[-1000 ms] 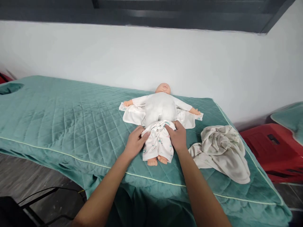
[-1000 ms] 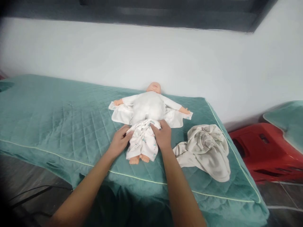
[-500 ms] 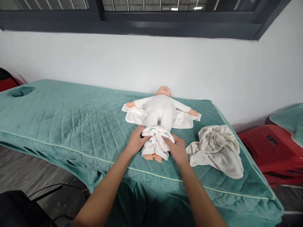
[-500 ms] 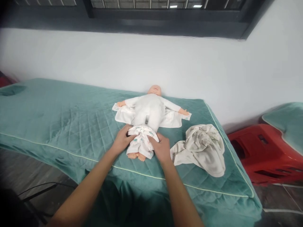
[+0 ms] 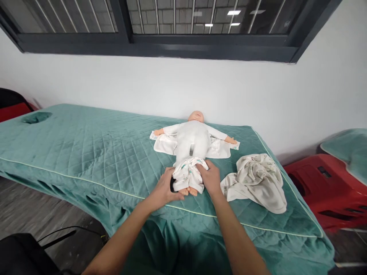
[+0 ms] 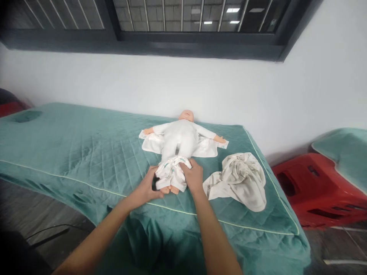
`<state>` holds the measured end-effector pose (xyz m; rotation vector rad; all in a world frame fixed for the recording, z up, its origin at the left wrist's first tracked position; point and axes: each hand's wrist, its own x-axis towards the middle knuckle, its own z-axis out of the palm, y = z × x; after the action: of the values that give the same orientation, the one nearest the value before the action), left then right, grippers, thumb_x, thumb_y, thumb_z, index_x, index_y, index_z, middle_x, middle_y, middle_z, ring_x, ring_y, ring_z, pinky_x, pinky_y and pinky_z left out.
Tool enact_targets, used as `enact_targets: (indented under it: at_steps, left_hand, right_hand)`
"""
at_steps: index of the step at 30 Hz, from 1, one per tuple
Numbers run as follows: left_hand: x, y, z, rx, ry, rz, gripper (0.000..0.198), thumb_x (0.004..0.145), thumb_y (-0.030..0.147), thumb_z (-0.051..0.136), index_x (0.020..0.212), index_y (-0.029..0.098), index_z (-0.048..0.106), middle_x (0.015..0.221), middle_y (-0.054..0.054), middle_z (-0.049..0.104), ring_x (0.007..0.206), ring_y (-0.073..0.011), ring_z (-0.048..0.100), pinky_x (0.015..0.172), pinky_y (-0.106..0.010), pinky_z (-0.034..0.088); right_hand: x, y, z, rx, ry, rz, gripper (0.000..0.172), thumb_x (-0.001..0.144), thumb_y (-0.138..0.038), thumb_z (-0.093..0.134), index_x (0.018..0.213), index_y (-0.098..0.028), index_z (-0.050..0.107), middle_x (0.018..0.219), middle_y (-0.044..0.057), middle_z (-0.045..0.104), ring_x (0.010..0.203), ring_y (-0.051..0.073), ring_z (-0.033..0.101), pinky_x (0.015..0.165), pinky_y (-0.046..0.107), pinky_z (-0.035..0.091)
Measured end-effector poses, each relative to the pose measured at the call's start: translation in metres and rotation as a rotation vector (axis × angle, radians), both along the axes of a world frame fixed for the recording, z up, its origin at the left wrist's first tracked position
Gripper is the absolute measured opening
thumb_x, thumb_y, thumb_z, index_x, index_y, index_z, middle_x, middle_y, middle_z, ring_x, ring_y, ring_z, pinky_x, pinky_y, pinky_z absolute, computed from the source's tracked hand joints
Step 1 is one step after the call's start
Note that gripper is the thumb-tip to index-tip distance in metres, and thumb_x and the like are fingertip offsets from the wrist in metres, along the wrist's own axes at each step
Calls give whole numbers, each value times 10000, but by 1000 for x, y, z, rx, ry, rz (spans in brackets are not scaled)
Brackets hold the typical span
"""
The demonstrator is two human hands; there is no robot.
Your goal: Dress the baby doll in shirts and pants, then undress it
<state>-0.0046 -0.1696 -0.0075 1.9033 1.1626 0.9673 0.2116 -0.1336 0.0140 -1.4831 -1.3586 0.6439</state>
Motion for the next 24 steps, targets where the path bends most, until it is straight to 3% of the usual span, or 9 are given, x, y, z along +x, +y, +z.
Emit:
enact_targets:
  at_steps: [2, 4, 9, 16, 18, 21, 24]
  left_hand:
    - [4, -4, -6, 50, 60, 46, 1121, 522, 441, 959, 1460, 222, 387, 1368, -160, 500, 1255, -358, 540, 1064, -521, 454]
    - [11, -6, -11, 114, 120, 108, 1138, 526, 406, 963, 1472, 218, 359, 1362, -171, 506, 1270, -383, 539, 1064, -566, 446]
    - [22, -8, -10, 210, 185, 169, 975, 655, 428, 900, 1442, 207, 368, 1351, -176, 517, 1300, -377, 535, 1054, -553, 461]
    - [19, -4, -3, 262, 217, 172, 838, 698, 533, 853, 1345, 205, 435, 1310, -168, 556, 1255, -358, 577, 998, -502, 502]
    - [18, -1, -1, 255, 263, 165, 774, 698, 541, 847, 1286, 205, 472, 1246, -153, 595, 1193, -356, 613, 952, -490, 518]
    - [17, 1, 4, 223, 351, 144, 610, 739, 513, 814, 1174, 208, 515, 1143, -129, 650, 1085, -347, 664, 892, -467, 522]
    - [12, -6, 14, 159, 387, 153, 529, 796, 528, 757, 1149, 213, 522, 1092, -113, 687, 1011, -332, 696, 824, -419, 522]
  right_hand:
    - [-1, -2, 2, 8, -21, -13, 367, 784, -521, 645, 627, -208, 533, 591, -55, 487, 641, 139, 436, 645, 269, 361]
    - [-4, -6, 3, 14, -34, -31, 367, 797, -517, 635, 622, -209, 539, 583, -51, 495, 630, 139, 438, 642, 270, 365]
    - [-14, -30, 1, -1, -49, 6, 356, 827, -513, 624, 649, -207, 586, 597, -24, 577, 627, 157, 487, 621, 279, 391]
    - [3, -49, 10, -124, -45, 317, 345, 856, -529, 652, 934, -194, 673, 844, 13, 697, 802, 207, 602, 734, 318, 463]
    - [12, -49, 17, -151, -113, 421, 396, 790, -516, 741, 1020, -203, 660, 928, 19, 706, 856, 223, 615, 763, 330, 468]
    - [18, -50, 29, -167, -281, 447, 564, 671, -495, 853, 1116, -212, 653, 1036, 57, 718, 949, 267, 626, 804, 356, 463]
    - [15, -54, 39, -169, -431, 437, 433, 712, -507, 819, 994, -209, 678, 925, 50, 730, 866, 257, 637, 747, 334, 433]
